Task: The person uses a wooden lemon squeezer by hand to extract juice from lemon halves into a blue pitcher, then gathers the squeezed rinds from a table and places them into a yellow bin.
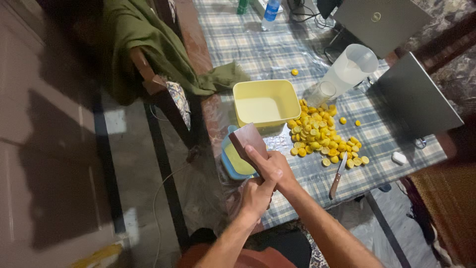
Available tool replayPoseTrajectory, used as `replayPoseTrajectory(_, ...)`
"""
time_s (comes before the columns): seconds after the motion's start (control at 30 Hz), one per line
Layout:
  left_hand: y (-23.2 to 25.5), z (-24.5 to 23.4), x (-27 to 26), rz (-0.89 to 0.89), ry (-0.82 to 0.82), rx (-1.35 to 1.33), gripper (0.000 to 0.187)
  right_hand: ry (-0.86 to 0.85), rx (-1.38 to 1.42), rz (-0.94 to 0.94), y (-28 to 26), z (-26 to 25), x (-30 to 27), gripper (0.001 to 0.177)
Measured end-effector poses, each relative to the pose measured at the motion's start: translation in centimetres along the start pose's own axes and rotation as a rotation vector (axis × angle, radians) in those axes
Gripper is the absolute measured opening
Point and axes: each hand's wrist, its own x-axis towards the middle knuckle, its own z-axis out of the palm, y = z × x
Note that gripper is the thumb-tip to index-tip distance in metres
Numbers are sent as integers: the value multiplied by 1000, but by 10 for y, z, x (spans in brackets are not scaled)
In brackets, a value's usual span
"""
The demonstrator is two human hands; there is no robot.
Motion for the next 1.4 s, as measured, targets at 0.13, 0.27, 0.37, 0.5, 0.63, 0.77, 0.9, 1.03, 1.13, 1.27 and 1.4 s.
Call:
replayPoseTrajectory(0.13, -8, 5, 9, 261, 97, 145, 72, 11, -39, 14, -5, -3, -2, 81)
replayPoseTrajectory(0.27, -5, 9, 5, 37, 25, -175, 67, 69, -57, -22, -7, -5, -9, 81)
replayPoseTrajectory(0.37, -1, 8, 4, -56, 10, -380, 72, 50, 156, -56, -6, -5, -9, 74)
replayPoseTrajectory(0.5, -5, 12, 9, -182, 48, -652, 80, 64, 323, 1, -3, 1, -5, 68)
replayPoseTrajectory(0.63, -12, 21, 14, -117, 151, -531, 74, 186, 202, -161, -10, 2, -11, 62)
replayPoseTrajectory(0.77, -29, 17, 24, -122, 123, -446, 72, 95, 347, -4, -23, -23, -12, 69)
replayPoseTrajectory(0.9, -40, -6, 22, 275, 195, 56, 61, -310, 682, 42, -41, -97, -14, 87)
replayPoseTrajectory(1.03, -38, -15, 23, 286, 181, -214, 61, -746, 1315, -485, -47, -139, -34, 84)
replayPoseTrajectory(1.13, -38, -18, 32, 167, 235, -291, 61, -328, 1191, -589, -40, -135, -28, 68)
replayPoseTrajectory(1.27, -38, -21, 34, 87, 163, -422, 57, -72, 140, -568, -31, -84, -17, 32)
replayPoseTrajectory(1.4, -42, -15, 26, 154, 28, -455, 62, -22, -107, -693, -42, -33, -24, 33)
